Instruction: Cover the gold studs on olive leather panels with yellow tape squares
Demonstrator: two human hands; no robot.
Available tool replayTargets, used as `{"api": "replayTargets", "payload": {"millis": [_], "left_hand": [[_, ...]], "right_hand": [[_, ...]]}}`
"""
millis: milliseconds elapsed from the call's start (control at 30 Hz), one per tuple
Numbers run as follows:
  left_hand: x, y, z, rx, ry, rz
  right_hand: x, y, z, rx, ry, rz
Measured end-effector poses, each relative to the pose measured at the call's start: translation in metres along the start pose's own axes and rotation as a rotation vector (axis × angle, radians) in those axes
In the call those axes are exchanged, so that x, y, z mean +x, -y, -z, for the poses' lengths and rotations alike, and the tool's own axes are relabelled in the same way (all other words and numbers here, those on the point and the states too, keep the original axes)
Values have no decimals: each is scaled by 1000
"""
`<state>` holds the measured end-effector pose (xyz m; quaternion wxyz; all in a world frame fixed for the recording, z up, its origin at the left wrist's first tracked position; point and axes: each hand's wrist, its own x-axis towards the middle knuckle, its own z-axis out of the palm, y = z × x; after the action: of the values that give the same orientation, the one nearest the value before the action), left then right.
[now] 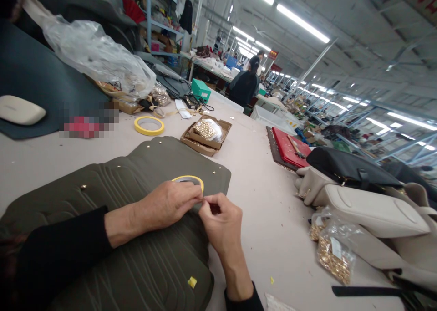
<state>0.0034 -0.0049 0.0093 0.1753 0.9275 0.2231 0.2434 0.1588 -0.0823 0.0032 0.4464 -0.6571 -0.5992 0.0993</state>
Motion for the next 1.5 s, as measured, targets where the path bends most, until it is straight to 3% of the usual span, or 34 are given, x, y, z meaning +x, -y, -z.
{"api": "replayTargets", "payload": {"millis": [100,200,400,667,800,900,1033,1167,1367,1500], "left_hand": [[-1,-3,0,51,-41,-11],[-1,-3,-1,108,12,49],[1,2,-4,238,231,56],[2,1,-6,244,284,55],[1,4,-8,242,272,42],[1,6,-11,247,244,30],[1,6,-12,244,244,48],[3,4,-10,235,266,58],[4,5,-6,162,238,73],[6,7,-1,70,168,37]], "right_hand": [[9,-13,3,311,-12,-419],[16,-35,12,437,-11,-589],[16,-57,18,281,129,-607],[17,-52,8,-208,179,-310],[21,-53,7,-343,189,-263],[18,-58,13,-325,141,-288],[8,-64,21,-101,140,-236],[7,-62,15,-194,184,-114],[19,-54,8,-321,220,-270],[19,-50,20,-242,422,-331]]}}
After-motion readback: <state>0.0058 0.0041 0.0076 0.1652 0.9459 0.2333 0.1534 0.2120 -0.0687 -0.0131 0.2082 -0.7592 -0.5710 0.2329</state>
